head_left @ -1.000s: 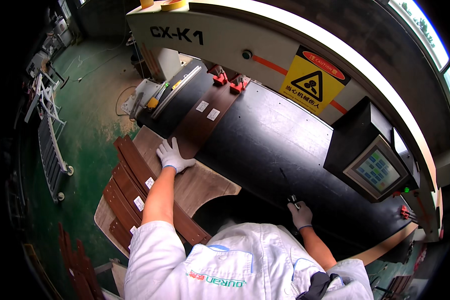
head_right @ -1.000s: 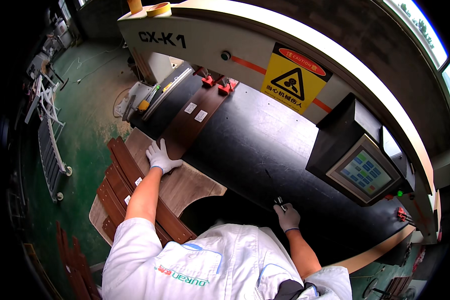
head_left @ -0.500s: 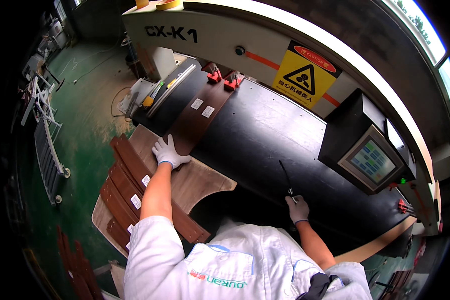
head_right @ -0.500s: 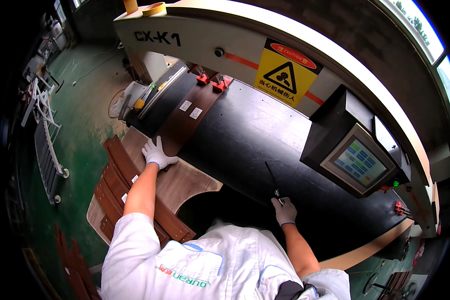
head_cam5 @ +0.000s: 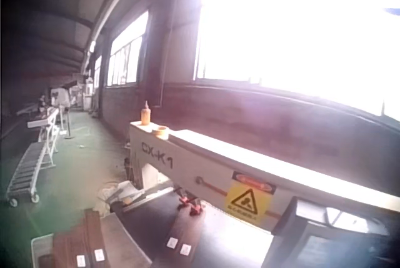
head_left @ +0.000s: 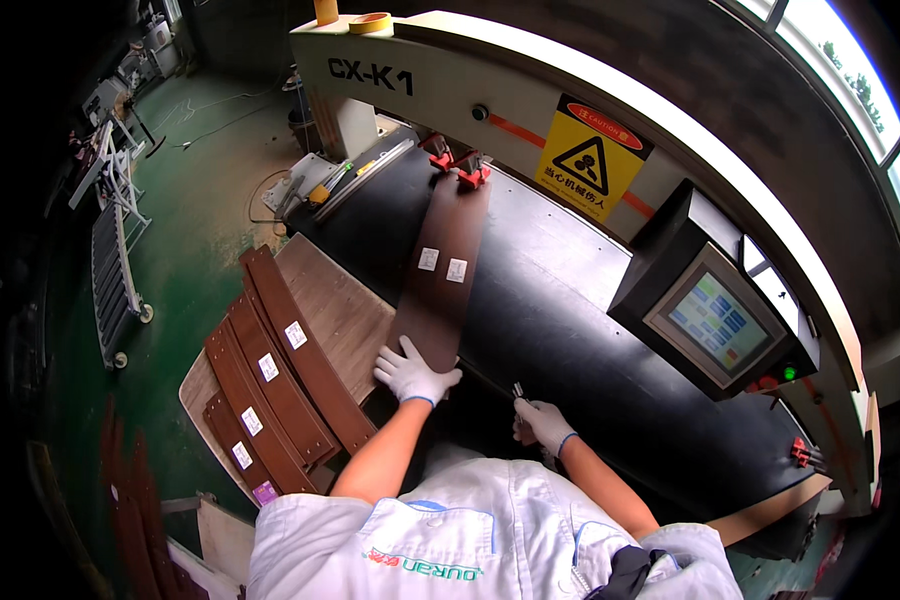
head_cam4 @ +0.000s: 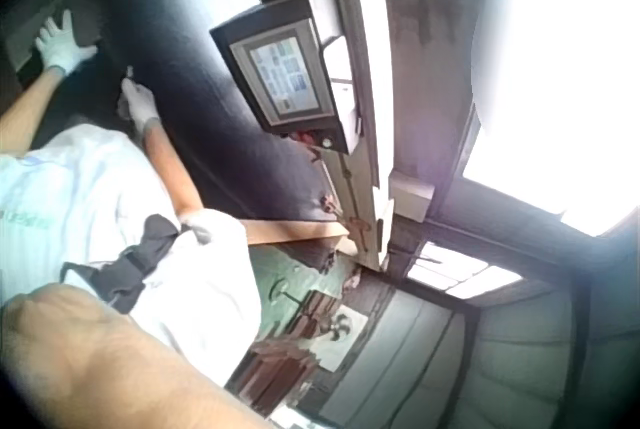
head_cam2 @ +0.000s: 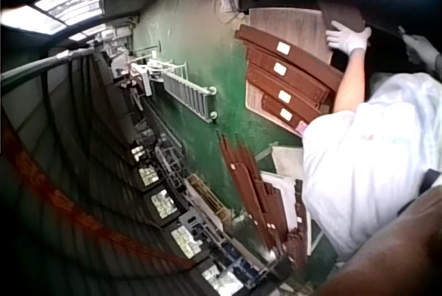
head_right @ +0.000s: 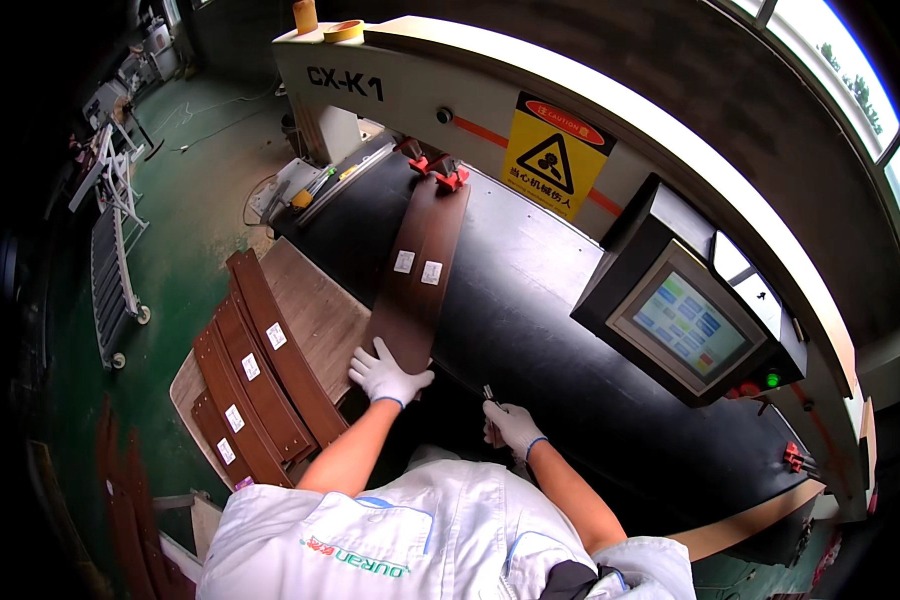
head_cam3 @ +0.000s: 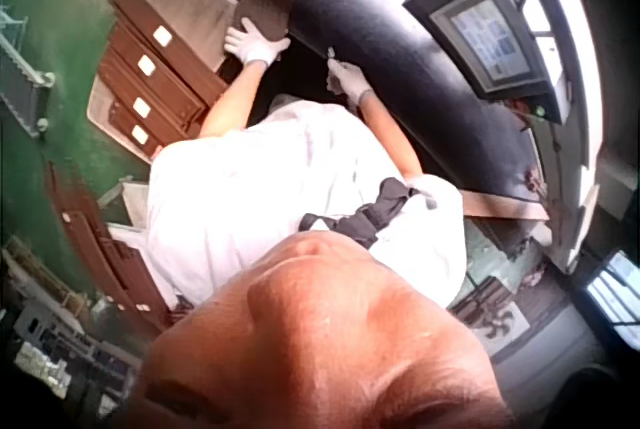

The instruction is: The person places wooden boards into a woodworking machine, uses an air gun to clean the machine and boards, and then removes and stacks the processed boards onto a nearby pile.

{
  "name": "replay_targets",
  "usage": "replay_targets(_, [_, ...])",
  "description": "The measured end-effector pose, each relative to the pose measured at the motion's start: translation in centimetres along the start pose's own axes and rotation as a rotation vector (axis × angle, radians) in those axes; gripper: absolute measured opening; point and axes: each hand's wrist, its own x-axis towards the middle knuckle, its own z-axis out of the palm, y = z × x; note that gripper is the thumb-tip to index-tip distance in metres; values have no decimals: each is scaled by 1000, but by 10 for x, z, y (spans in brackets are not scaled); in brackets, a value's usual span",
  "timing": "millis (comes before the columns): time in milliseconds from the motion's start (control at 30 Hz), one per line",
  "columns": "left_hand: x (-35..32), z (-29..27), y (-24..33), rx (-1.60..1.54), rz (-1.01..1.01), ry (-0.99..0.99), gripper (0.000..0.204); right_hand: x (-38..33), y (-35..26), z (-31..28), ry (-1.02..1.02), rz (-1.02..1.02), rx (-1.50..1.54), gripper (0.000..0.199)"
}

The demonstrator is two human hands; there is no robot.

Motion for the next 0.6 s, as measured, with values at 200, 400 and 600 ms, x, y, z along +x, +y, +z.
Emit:
replay_targets(200, [-137,96,-60,-986,106,-306,64,42,32,12,-113,-170,-1,36])
replay_targets(400, [-149,99,-52,-1274,-109,-500,44,5,16,-16,-138,-343,19,21])
replay_targets(600, [-188,106,-18,-999,-76,-427,102,1,23,-11,-128,-519,-423,24])
